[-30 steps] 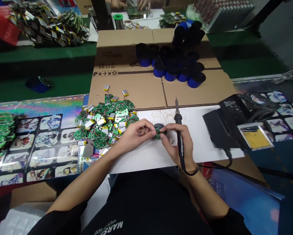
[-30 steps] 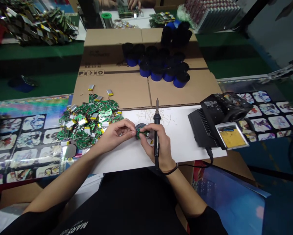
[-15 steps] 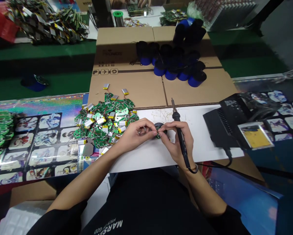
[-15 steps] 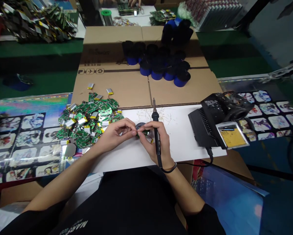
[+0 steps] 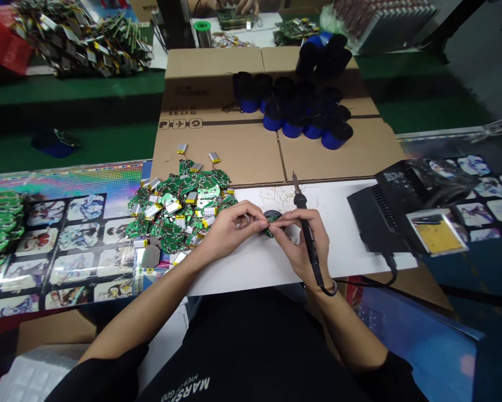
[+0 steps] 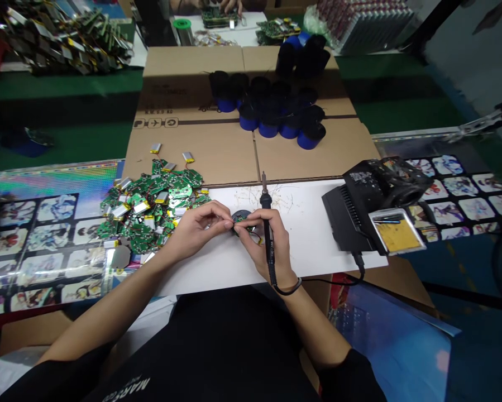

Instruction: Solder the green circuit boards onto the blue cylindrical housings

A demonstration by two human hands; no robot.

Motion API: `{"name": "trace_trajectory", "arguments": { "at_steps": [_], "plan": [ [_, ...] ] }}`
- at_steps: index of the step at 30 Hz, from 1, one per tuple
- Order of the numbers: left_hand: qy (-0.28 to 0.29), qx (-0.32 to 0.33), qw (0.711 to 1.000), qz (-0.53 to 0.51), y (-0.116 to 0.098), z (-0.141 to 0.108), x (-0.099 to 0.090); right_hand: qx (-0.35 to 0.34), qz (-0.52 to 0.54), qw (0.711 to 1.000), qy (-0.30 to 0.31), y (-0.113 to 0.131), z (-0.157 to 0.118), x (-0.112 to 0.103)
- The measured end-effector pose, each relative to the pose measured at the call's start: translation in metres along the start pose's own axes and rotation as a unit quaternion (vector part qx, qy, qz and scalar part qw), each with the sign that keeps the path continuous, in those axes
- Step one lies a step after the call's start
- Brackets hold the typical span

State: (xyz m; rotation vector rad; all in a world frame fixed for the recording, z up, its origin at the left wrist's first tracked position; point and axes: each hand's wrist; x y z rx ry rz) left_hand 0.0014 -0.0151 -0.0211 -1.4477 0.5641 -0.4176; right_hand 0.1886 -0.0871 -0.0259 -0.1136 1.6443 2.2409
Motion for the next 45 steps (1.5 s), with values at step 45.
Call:
{"name": "trace_trajectory", "arguments": {
  "at_steps": [45],
  "plan": [
    [0.006, 0.15, 0.981, 0.12, 0.002, -0.003, 0.005, -0.095, -0.093, 0.99, 0.054, -0.002, 0.002, -0.012]
  ]
}}
Point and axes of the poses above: each hand's wrist, its own z-axis towards the middle knuckle, its own x-axis out of the palm, y = z × x, and after that the axes turned 5 degrees about y, right-handed
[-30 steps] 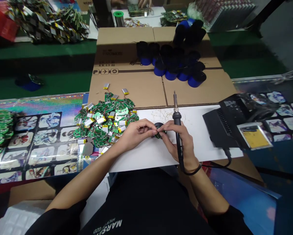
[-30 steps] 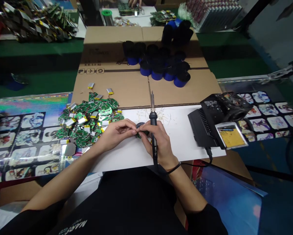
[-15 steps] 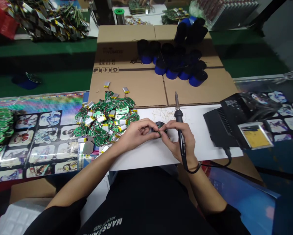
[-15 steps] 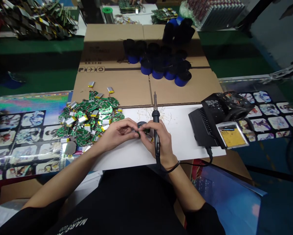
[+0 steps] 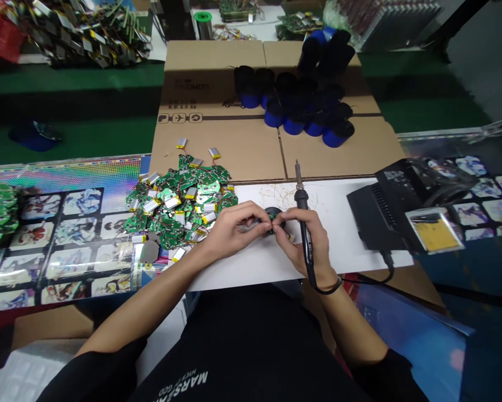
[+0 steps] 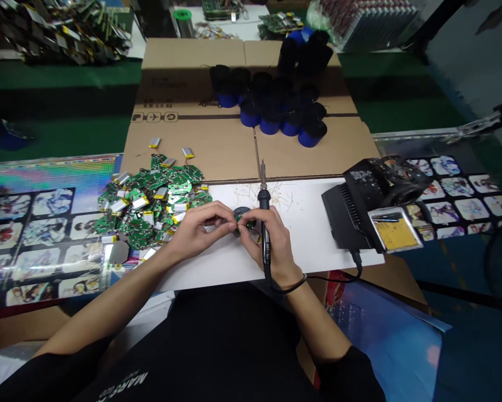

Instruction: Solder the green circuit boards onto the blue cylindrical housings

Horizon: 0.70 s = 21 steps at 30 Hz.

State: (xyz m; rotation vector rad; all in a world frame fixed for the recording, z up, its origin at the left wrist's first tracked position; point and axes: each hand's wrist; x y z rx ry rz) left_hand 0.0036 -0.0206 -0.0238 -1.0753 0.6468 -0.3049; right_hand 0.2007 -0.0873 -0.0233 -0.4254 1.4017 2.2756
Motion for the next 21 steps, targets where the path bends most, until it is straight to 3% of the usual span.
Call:
{"name": "trace_trajectory", "arguments": {
  "at_steps": [3, 6, 12, 17, 21],
  "plan": [
    [0.002, -0.015, 1.0, 0.004, -0.001, 0.001, -0.001, -0.002, -0.026, 1.0, -0.008, -0.003, -0.006, -0.008],
    [0.008, 0.013, 0.999, 0.044, 0.0, 0.001, -0.002, -0.008, -0.056, 0.998, -0.013, -0.012, -0.019, -0.018],
    [0.062, 0.062, 0.988, 0.126, 0.004, 0.002, -0.001, -0.017, -0.102, 0.993, 0.056, -0.029, -0.044, -0.022],
    [0.071, 0.061, 0.987, 0.131, 0.005, 0.002, 0.0, -0.013, -0.128, 0.991, 0.023, -0.03, -0.028, -0.028],
    [0.068, 0.054, 0.987, 0.136, 0.003, 0.005, -0.001, -0.05, -0.138, 0.988, 0.048, -0.028, -0.004, -0.034]
  ]
}}
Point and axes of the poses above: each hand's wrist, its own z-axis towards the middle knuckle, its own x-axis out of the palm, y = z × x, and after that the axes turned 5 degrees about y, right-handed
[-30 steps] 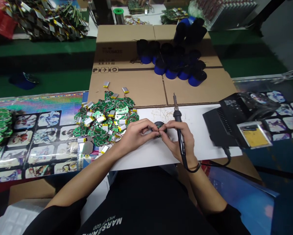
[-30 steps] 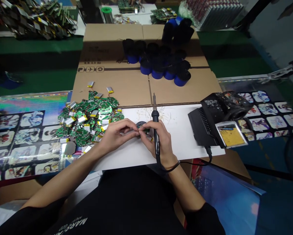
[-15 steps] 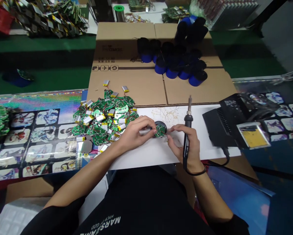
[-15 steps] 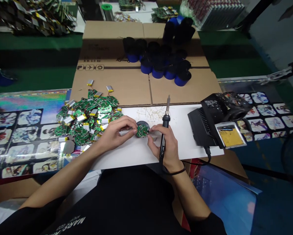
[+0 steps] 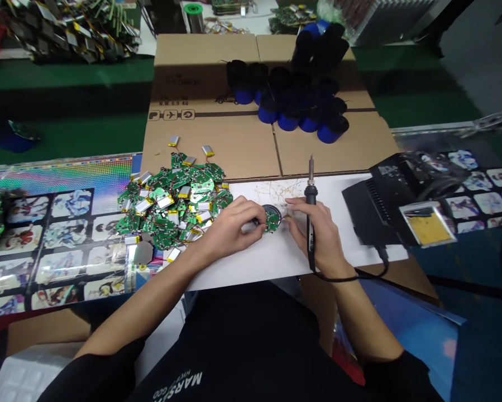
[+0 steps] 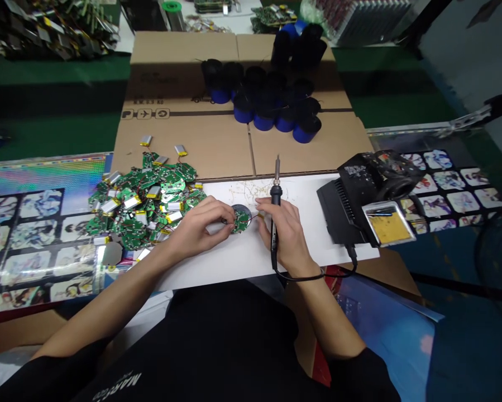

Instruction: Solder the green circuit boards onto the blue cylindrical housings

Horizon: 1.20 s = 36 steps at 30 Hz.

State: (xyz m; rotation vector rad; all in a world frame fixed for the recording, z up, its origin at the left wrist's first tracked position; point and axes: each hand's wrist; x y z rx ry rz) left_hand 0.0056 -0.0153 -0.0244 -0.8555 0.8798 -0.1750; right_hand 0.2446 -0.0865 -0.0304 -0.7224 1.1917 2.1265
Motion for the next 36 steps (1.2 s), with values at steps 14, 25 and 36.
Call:
{"name": "trace_trajectory", "arguments": {
  "at_steps": [14, 25, 36],
  "plan": [
    [0.109, -0.039, 0.993, -0.002, -0.002, 0.015, -0.02, 0.17, 0.338, 0.906, -0.187, 0.025, -0.009, -0.007],
    [0.15, -0.032, 0.988, -0.011, 0.0, 0.025, -0.028, 0.223, 0.21, 0.934, -0.184, 0.013, -0.039, -0.035],
    [0.147, -0.037, 0.988, -0.016, 0.001, 0.022, -0.027, 0.135, 0.185, 0.973, -0.034, 0.024, -0.019, -0.041]
  ]
}}
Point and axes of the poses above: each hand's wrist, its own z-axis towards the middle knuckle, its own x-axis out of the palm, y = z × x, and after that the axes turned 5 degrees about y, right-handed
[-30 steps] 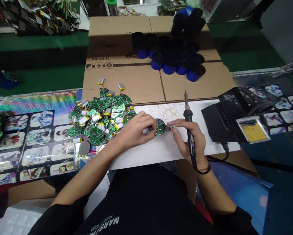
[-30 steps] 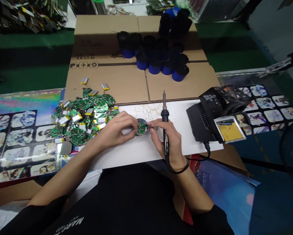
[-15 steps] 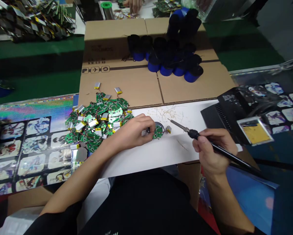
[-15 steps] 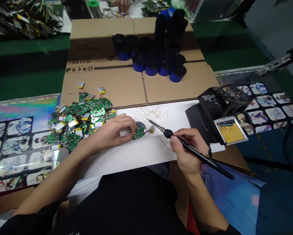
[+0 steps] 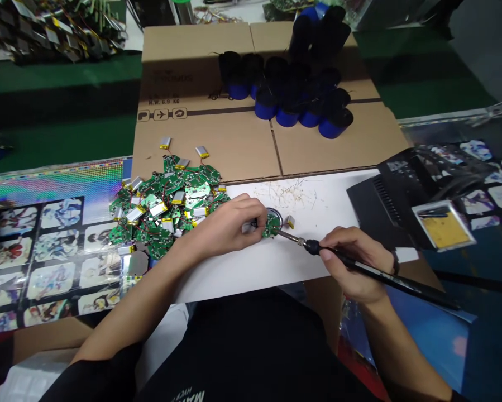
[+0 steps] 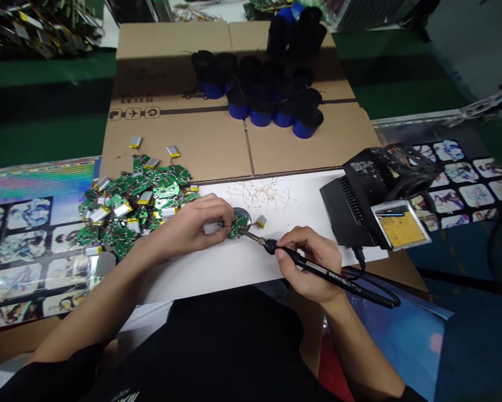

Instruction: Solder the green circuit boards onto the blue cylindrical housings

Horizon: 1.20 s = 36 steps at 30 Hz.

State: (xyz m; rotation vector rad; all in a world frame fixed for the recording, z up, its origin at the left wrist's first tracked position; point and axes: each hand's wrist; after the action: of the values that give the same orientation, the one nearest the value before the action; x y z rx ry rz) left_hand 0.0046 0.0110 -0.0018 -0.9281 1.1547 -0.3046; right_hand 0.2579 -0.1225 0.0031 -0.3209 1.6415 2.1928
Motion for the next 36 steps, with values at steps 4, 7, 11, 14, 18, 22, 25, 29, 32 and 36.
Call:
{"name": "trace_trajectory", "arguments": {
  "at_steps": [4, 7, 11, 14, 18, 22, 25, 29, 32, 36],
  "plan": [
    [-0.004, 0.002, 1.0, -0.003, 0.0007, -0.0008, 0.0007, -0.006, -0.004, 1.0, 0.017, 0.0026, 0.0054, 0.0018],
    [-0.003, 0.001, 1.0, -0.009, 0.0011, -0.0008, 0.001, -0.018, -0.009, 0.999, 0.03, 0.0028, 0.0069, 0.002],
    [-0.006, 0.002, 1.0, -0.018, 0.0019, -0.0006, 0.0016, -0.049, -0.003, 0.998, 0.045, 0.0015, 0.0075, 0.0011],
    [-0.006, -0.002, 1.0, -0.024, 0.0023, -0.001, 0.002, -0.071, 0.001, 0.996, 0.057, 0.0008, 0.0085, 0.0004],
    [-0.008, -0.009, 0.999, -0.03, 0.002, -0.0021, 0.0021, -0.082, -0.003, 0.994, 0.07, 0.0013, 0.0102, 0.0003],
    [-0.007, -0.009, 0.999, -0.032, 0.0011, -0.0026, 0.0017, -0.083, -0.004, 0.994, 0.074, 0.002, 0.0103, 0.001],
    [-0.008, -0.01, 0.999, -0.032, 0.0011, -0.0026, 0.0018, -0.086, -0.002, 0.993, 0.078, 0.0019, 0.0102, 0.0009],
    [-0.01, -0.009, 0.999, -0.031, 0.0023, -0.0027, 0.0028, -0.08, -0.002, 0.993, 0.084, 0.001, 0.0104, -0.001],
    [-0.009, -0.01, 0.999, -0.029, 0.002, -0.0026, 0.0028, -0.064, -0.007, 0.994, 0.088, 0.0001, 0.0105, -0.0035],
    [-0.005, -0.014, 1.0, -0.027, 0.0003, -0.0022, 0.0016, -0.047, -0.02, 0.994, 0.094, 0.0, 0.0114, -0.0068]
  ]
}}
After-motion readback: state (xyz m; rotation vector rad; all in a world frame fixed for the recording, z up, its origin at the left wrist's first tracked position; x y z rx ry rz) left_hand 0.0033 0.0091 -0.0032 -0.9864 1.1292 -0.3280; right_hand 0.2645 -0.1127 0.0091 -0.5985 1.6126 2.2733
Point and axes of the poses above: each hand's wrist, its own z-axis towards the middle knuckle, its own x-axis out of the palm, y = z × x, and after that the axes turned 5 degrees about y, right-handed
